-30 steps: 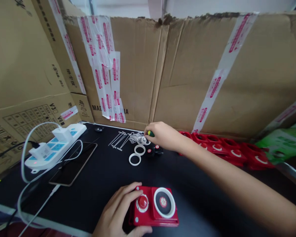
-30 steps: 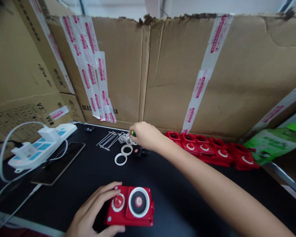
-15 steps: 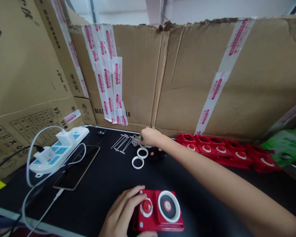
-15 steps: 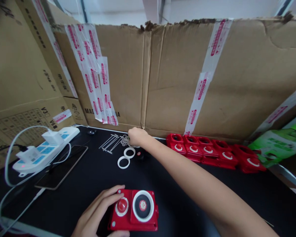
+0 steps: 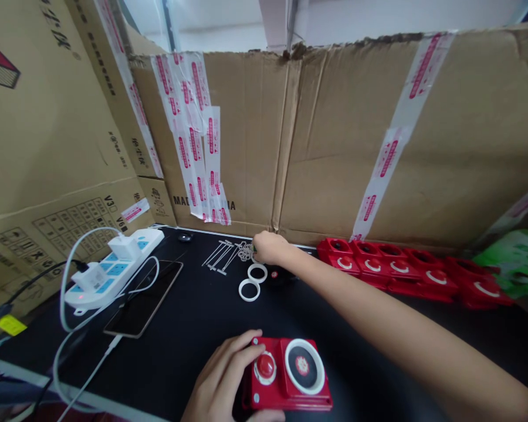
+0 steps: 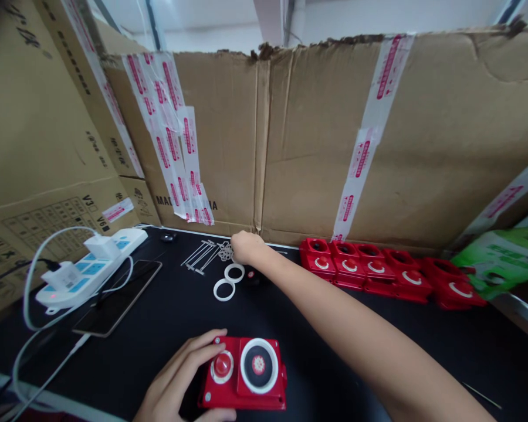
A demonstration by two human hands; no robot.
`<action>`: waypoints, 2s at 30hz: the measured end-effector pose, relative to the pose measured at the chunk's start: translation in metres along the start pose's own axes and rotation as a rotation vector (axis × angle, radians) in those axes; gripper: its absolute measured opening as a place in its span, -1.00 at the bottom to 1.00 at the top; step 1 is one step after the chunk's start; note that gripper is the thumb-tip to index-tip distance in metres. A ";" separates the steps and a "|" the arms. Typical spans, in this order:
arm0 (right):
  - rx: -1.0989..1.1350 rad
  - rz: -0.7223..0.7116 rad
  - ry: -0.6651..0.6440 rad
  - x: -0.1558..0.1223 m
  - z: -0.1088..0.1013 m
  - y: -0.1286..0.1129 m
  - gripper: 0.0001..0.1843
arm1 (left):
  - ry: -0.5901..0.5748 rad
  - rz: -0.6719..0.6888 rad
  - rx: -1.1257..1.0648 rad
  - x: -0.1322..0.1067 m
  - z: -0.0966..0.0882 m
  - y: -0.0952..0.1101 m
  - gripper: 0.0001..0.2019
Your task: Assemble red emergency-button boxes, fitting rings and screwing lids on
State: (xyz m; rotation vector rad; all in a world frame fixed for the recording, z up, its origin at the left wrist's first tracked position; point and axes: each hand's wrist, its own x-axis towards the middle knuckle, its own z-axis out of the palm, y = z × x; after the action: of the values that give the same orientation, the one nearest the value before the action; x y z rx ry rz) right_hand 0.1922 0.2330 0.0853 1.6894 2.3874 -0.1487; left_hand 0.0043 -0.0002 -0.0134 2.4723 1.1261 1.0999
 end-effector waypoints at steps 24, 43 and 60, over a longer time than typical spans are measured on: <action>0.538 -0.147 0.415 -0.136 0.019 0.050 -0.94 | 0.047 -0.308 -0.006 0.004 0.008 0.018 -0.44; 0.466 -0.513 0.285 -0.129 0.030 0.024 -0.84 | -0.017 -0.347 0.178 -0.013 -0.033 -0.005 -0.14; 0.015 -0.579 0.142 -0.078 0.024 -0.057 -0.85 | -0.087 -0.301 -0.056 -0.004 -0.039 -0.001 -0.32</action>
State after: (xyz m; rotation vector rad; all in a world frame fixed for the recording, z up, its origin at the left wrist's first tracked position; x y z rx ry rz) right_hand 0.1657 0.1375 0.0779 0.9935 2.9212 -0.1378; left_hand -0.0258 -0.0071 0.0114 2.1932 1.3644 0.9144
